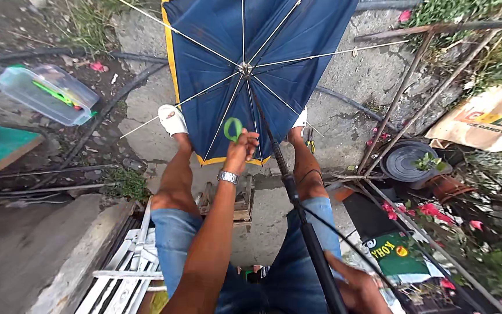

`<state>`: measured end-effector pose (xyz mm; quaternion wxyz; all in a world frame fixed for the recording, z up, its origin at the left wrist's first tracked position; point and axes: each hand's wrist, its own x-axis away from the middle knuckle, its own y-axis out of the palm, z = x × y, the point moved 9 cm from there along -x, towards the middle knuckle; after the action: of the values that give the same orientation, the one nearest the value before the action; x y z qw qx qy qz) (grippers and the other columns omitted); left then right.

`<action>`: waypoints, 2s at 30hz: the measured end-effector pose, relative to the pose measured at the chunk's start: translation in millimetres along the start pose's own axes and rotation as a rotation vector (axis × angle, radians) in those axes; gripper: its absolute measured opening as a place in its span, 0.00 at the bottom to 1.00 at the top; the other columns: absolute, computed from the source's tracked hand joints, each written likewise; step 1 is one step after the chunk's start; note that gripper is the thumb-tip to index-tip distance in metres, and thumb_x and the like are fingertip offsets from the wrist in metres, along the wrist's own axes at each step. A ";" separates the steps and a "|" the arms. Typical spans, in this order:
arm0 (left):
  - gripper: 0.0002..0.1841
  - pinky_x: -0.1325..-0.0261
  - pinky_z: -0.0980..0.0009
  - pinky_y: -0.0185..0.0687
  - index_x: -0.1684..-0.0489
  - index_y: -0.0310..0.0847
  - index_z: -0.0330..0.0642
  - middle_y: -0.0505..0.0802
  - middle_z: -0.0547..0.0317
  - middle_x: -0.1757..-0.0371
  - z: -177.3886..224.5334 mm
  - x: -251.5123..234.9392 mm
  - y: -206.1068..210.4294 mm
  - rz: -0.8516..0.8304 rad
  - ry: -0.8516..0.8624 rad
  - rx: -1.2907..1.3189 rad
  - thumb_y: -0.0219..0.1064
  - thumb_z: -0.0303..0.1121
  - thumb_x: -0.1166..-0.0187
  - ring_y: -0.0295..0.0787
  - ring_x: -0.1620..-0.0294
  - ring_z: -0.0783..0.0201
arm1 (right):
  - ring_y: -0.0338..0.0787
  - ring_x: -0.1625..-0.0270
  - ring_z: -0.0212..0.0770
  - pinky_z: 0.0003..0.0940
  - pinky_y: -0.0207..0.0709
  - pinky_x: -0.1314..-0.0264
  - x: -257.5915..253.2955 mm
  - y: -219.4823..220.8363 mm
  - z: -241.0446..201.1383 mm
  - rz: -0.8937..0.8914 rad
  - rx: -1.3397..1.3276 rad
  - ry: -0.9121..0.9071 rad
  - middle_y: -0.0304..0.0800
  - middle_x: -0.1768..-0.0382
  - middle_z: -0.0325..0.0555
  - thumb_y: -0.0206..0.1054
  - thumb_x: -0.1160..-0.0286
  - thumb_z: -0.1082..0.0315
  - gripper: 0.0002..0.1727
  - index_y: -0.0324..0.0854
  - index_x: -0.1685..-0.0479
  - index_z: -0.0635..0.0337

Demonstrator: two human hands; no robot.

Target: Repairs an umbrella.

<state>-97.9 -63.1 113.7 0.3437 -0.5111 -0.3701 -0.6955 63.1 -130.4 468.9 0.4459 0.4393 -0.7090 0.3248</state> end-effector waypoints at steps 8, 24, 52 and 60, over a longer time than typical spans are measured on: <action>0.30 0.84 0.82 0.65 0.36 0.80 0.44 0.90 0.61 0.59 20.8 152.0 76.5 -0.122 -0.113 0.305 0.38 0.57 0.05 0.73 0.82 0.75 | 0.77 0.74 0.25 0.23 0.76 0.69 11.1 -23.5 61.1 -0.047 -0.274 -0.246 0.83 0.73 0.32 0.56 0.11 0.46 0.31 0.78 0.23 0.62; 0.17 0.81 0.85 0.67 0.39 0.82 0.43 0.92 0.60 0.51 3.4 154.4 113.3 -0.158 0.035 0.723 0.54 0.45 0.07 0.75 0.80 0.78 | 0.88 0.64 0.33 0.32 0.83 0.63 -73.4 -73.0 -24.1 0.132 0.298 -0.502 0.92 0.41 0.51 0.51 0.08 0.63 0.23 0.77 0.24 0.64; 0.20 0.85 0.82 0.67 0.52 0.79 0.48 0.83 0.65 0.73 -32.6 145.3 117.7 -0.111 -0.133 0.706 0.54 0.55 0.10 0.70 0.85 0.76 | 0.88 0.72 0.39 0.35 0.83 0.70 -74.1 1.5 86.5 -0.018 -0.187 0.389 0.91 0.63 0.48 0.53 0.09 0.63 0.18 0.79 0.30 0.60; 0.27 0.74 0.78 0.74 0.45 0.86 0.40 0.94 0.57 0.57 -11.5 156.5 86.4 0.027 -0.167 0.396 0.57 0.57 0.12 0.85 0.71 0.71 | 0.85 0.80 0.40 0.32 0.81 0.82 -70.1 9.4 87.2 -0.053 -0.226 0.423 0.89 0.66 0.51 0.50 0.06 0.62 0.18 0.75 0.31 0.62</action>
<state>-67.0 -131.0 276.5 0.4147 -0.4943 -0.5200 -0.5598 39.5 -177.6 369.8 0.6393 0.3272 -0.6197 0.3165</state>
